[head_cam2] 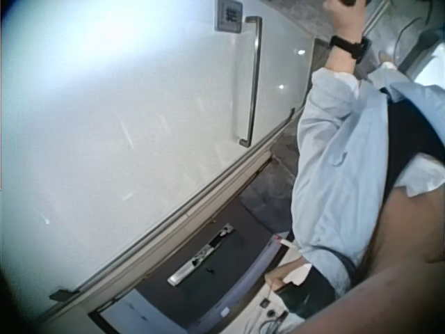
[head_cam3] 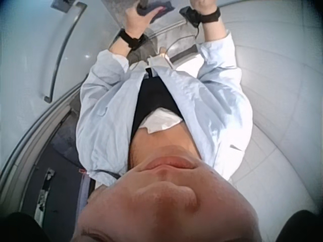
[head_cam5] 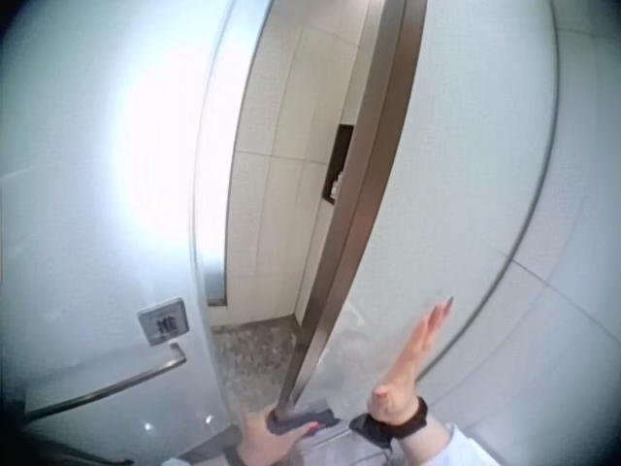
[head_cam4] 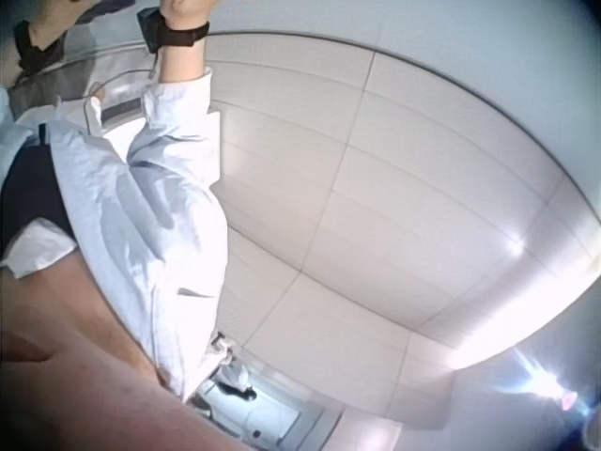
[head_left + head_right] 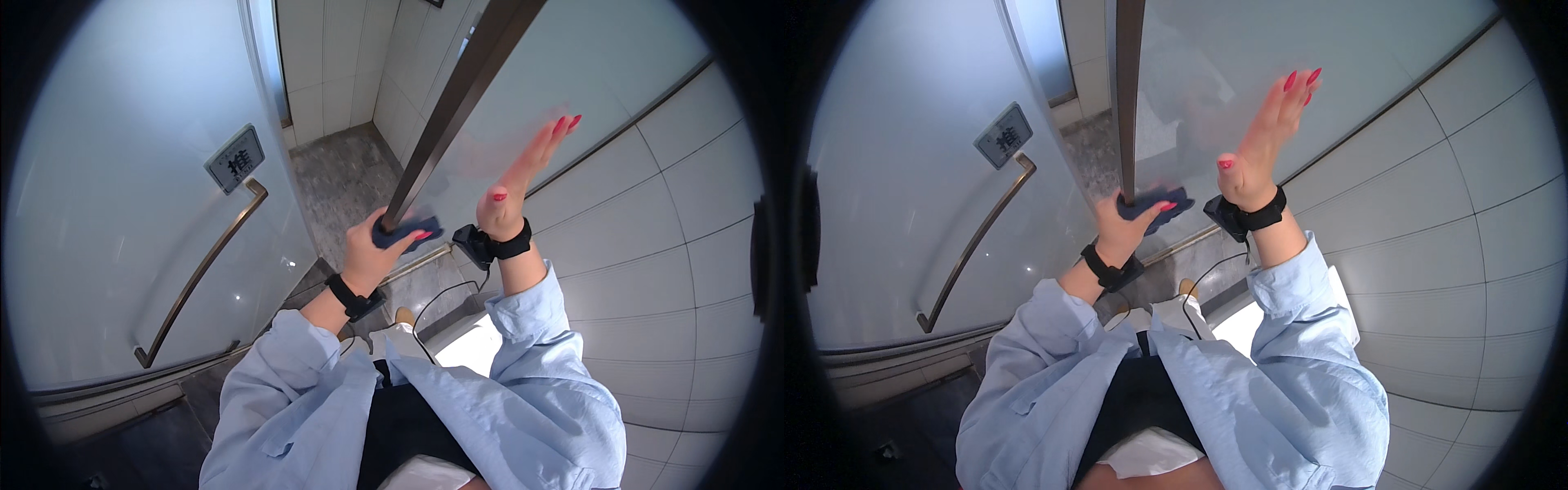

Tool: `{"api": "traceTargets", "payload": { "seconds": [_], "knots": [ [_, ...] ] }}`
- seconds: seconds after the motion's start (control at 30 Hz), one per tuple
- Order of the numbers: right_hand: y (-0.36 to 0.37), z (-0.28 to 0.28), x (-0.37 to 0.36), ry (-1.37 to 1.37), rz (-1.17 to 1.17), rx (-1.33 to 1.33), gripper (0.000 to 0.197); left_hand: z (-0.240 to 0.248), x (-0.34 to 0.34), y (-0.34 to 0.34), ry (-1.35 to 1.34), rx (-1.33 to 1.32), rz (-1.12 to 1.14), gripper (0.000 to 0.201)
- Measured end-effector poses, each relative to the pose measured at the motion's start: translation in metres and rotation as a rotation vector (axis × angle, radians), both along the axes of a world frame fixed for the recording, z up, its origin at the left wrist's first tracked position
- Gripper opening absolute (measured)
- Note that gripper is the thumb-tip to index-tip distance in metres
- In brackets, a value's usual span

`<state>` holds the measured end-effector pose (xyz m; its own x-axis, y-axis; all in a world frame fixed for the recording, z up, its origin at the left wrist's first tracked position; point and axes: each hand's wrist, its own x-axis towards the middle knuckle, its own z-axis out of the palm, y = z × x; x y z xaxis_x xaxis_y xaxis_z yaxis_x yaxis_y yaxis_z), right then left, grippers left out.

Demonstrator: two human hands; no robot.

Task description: The person wipes a frosted glass shower door with a dark cloth, moving from the upper edge down to the handle and along the frame. They repeatedly wipe different sections of the door and adjacent tiled wall, using both hands to hold the cloth and stabilize the door.

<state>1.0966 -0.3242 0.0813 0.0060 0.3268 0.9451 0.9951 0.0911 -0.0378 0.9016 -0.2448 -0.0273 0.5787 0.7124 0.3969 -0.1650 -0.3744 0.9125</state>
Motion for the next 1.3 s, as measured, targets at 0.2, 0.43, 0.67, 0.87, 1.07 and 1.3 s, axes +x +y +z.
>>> {"api": "traceTargets", "payload": {
  "seconds": [0.2,0.43,0.67,0.87,1.07,1.3],
  "knots": [
    [0.000,0.000,-0.001,-0.007,-0.011,-0.007,0.101,-0.084,-0.009,-0.002,0.138,0.006,0.000,0.038],
    [-0.025,0.015,-0.019,0.071,0.031,-0.114,0.086,-0.100,-0.017,0.001,0.292,-0.042,-0.030,0.040],
    [-0.124,-0.050,-0.075,0.525,0.036,-0.252,0.056,-0.099,-0.052,0.022,0.431,-0.009,-0.245,0.032],
    [-0.183,-0.129,-0.095,1.767,0.688,-0.609,0.056,-0.039,-0.109,0.004,0.301,-0.084,0.364,0.031],
    [-0.136,-0.097,-0.151,2.110,1.522,-0.308,0.073,0.038,-0.097,-0.051,-0.031,0.605,0.227,0.046],
    [-0.112,-0.144,-0.168,2.590,1.426,0.386,0.052,0.029,-0.078,-0.067,0.356,0.931,-0.442,0.067]
  ]
}}
